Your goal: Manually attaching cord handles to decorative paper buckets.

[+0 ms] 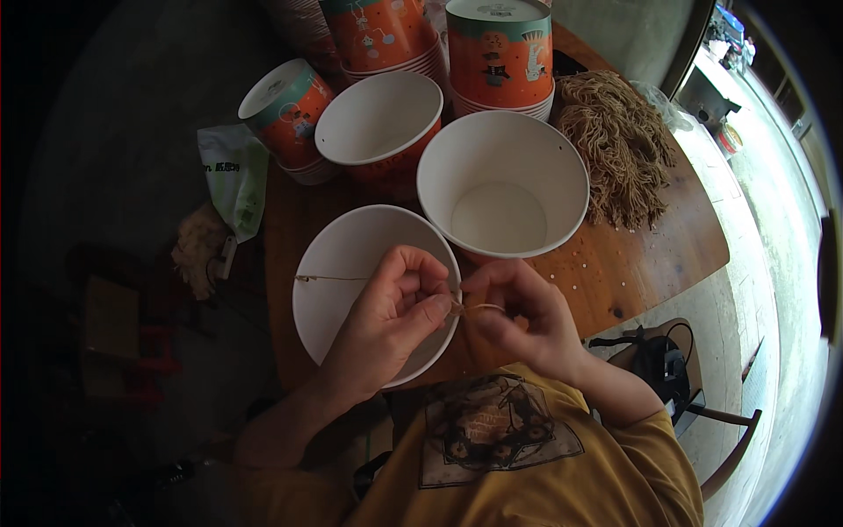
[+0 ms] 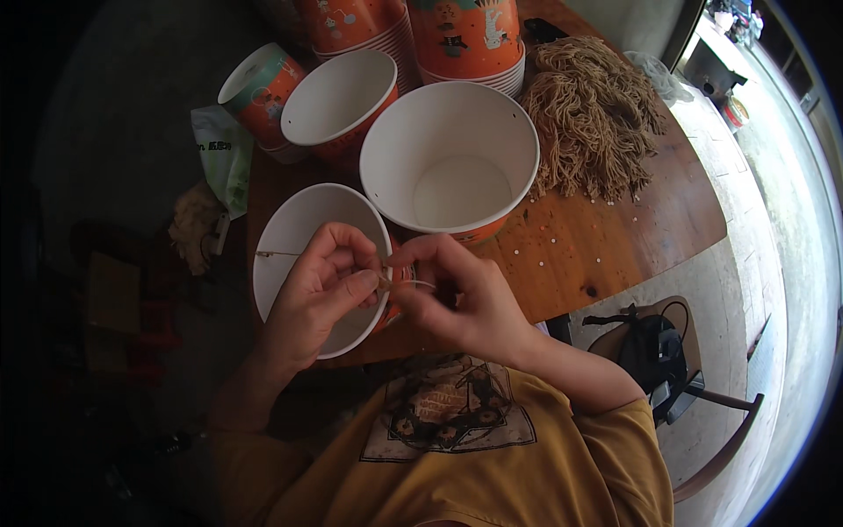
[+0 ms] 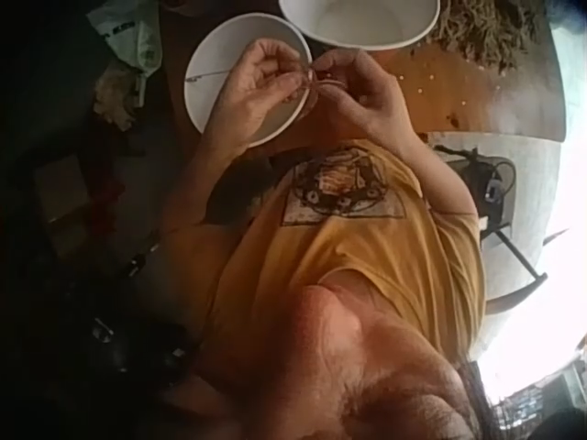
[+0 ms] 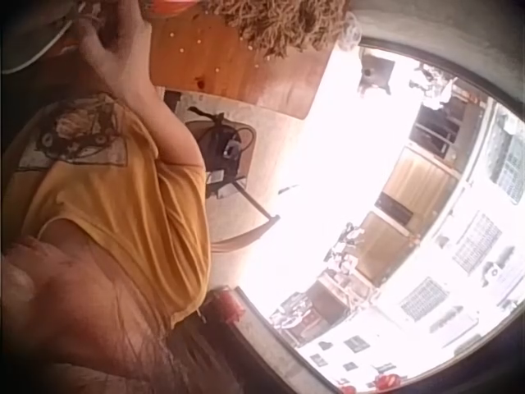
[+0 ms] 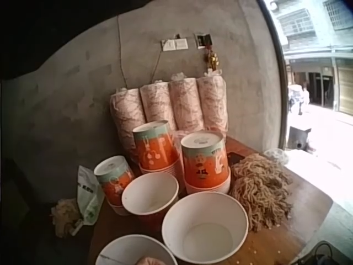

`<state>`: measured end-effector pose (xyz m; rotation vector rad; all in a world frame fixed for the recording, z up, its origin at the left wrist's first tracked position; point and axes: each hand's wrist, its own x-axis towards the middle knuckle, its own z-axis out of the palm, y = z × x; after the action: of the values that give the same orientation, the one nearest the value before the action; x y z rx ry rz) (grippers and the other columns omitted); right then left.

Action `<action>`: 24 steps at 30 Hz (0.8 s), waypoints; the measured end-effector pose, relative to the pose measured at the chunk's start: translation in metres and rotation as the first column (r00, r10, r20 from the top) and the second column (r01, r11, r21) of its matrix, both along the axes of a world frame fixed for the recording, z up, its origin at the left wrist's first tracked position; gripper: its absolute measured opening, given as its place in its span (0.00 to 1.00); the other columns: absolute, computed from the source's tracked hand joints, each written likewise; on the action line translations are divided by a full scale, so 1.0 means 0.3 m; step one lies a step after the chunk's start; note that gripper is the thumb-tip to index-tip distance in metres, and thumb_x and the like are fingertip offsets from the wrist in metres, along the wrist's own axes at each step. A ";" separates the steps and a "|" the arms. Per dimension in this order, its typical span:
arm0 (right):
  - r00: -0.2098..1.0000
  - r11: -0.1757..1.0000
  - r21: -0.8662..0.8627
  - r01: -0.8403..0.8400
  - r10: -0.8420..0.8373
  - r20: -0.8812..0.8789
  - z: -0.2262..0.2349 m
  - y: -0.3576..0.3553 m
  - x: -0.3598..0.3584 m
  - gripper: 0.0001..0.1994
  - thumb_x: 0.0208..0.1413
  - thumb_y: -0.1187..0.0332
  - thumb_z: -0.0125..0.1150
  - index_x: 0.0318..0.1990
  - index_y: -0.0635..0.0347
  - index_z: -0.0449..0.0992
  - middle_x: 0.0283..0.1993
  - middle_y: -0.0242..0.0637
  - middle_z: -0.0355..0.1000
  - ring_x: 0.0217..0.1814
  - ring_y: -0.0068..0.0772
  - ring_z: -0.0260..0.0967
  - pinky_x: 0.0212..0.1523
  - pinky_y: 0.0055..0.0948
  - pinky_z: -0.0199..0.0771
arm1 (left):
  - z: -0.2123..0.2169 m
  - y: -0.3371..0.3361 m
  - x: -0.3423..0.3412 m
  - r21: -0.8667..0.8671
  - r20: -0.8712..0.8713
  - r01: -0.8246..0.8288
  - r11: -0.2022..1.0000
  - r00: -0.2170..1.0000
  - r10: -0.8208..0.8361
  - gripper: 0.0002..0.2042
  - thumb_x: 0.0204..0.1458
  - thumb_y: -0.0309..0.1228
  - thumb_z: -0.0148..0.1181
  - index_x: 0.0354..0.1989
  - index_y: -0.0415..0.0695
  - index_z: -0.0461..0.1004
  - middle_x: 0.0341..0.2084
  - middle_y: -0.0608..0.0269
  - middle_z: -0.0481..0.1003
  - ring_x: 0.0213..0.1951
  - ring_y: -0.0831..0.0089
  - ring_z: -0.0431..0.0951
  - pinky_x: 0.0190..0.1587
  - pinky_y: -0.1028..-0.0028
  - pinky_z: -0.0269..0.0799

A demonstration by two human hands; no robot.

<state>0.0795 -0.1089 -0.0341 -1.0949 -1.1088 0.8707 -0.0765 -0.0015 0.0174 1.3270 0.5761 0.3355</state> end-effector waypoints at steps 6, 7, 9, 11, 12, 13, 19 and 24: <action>0.854 0.959 0.238 0.152 -0.249 0.458 -0.007 0.010 -0.022 0.12 0.50 0.74 0.64 0.42 0.59 0.71 0.23 0.32 0.70 0.21 0.24 0.69 0.21 0.25 0.68 | 0.003 0.001 0.003 0.009 -0.012 0.000 1.000 1.000 0.000 0.10 0.58 0.23 0.52 0.45 0.42 0.61 0.36 0.67 0.68 0.40 0.84 0.68 0.44 0.81 0.66; 0.836 0.936 0.314 0.162 -0.299 0.460 -0.014 0.018 -0.023 0.12 0.50 0.74 0.64 0.41 0.59 0.71 0.24 0.34 0.71 0.22 0.27 0.71 0.22 0.26 0.70 | 0.004 -0.001 0.002 0.003 -0.014 -0.006 1.000 1.000 0.006 0.10 0.58 0.23 0.52 0.45 0.42 0.61 0.36 0.67 0.68 0.40 0.84 0.68 0.44 0.81 0.66; 0.825 0.932 0.330 0.150 -0.302 0.479 -0.005 0.024 -0.021 0.10 0.51 0.74 0.63 0.40 0.59 0.71 0.25 0.34 0.72 0.23 0.28 0.72 0.23 0.26 0.71 | 0.008 -0.005 0.002 -0.001 -0.004 -0.011 1.000 1.000 0.011 0.10 0.57 0.23 0.52 0.45 0.42 0.61 0.36 0.67 0.68 0.39 0.84 0.68 0.45 0.81 0.66; 0.809 0.928 0.345 0.143 -0.310 0.499 -0.001 0.026 -0.020 0.08 0.51 0.75 0.62 0.39 0.59 0.71 0.26 0.35 0.73 0.23 0.29 0.73 0.24 0.27 0.72 | 0.006 -0.004 0.000 -0.005 0.007 -0.008 1.000 1.000 0.008 0.10 0.57 0.23 0.52 0.45 0.42 0.61 0.36 0.67 0.68 0.39 0.83 0.68 0.45 0.80 0.66; 0.853 0.947 0.278 0.162 -0.276 0.443 -0.002 0.024 -0.021 0.07 0.52 0.75 0.62 0.38 0.60 0.72 0.26 0.35 0.73 0.24 0.28 0.73 0.24 0.26 0.72 | 0.000 -0.006 -0.005 0.052 0.027 0.000 0.999 1.000 -0.002 0.11 0.56 0.22 0.53 0.45 0.42 0.61 0.36 0.67 0.68 0.39 0.82 0.68 0.45 0.80 0.66; 0.891 0.962 0.209 0.176 -0.246 0.381 -0.002 0.021 -0.023 0.07 0.52 0.75 0.62 0.38 0.60 0.72 0.26 0.34 0.73 0.24 0.28 0.73 0.24 0.25 0.72 | -0.003 -0.009 -0.011 0.109 0.046 0.009 0.994 0.999 -0.014 0.11 0.55 0.22 0.53 0.45 0.41 0.61 0.36 0.67 0.68 0.39 0.82 0.68 0.45 0.80 0.66; 0.933 0.979 0.091 0.181 -0.200 0.300 -0.001 0.012 -0.028 0.06 0.53 0.75 0.61 0.37 0.61 0.72 0.26 0.34 0.74 0.24 0.22 0.73 0.25 0.22 0.71 | 0.009 -0.016 -0.017 0.267 -0.114 0.065 0.961 0.993 -0.035 0.10 0.54 0.21 0.54 0.43 0.41 0.63 0.35 0.67 0.69 0.39 0.80 0.69 0.45 0.78 0.66; 0.948 0.985 0.062 0.163 -0.174 0.265 -0.013 0.012 -0.030 0.06 0.54 0.74 0.61 0.37 0.61 0.72 0.26 0.33 0.74 0.25 0.20 0.72 0.25 0.21 0.71 | 0.000 -0.023 -0.010 0.326 -0.108 0.068 0.943 0.994 -0.034 0.08 0.55 0.21 0.54 0.41 0.41 0.63 0.34 0.66 0.69 0.36 0.80 0.70 0.41 0.77 0.68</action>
<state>0.0705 -0.1054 -0.0380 -1.2823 -1.2296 0.5730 -0.0796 -0.0083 0.0173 1.6868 0.5857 0.3332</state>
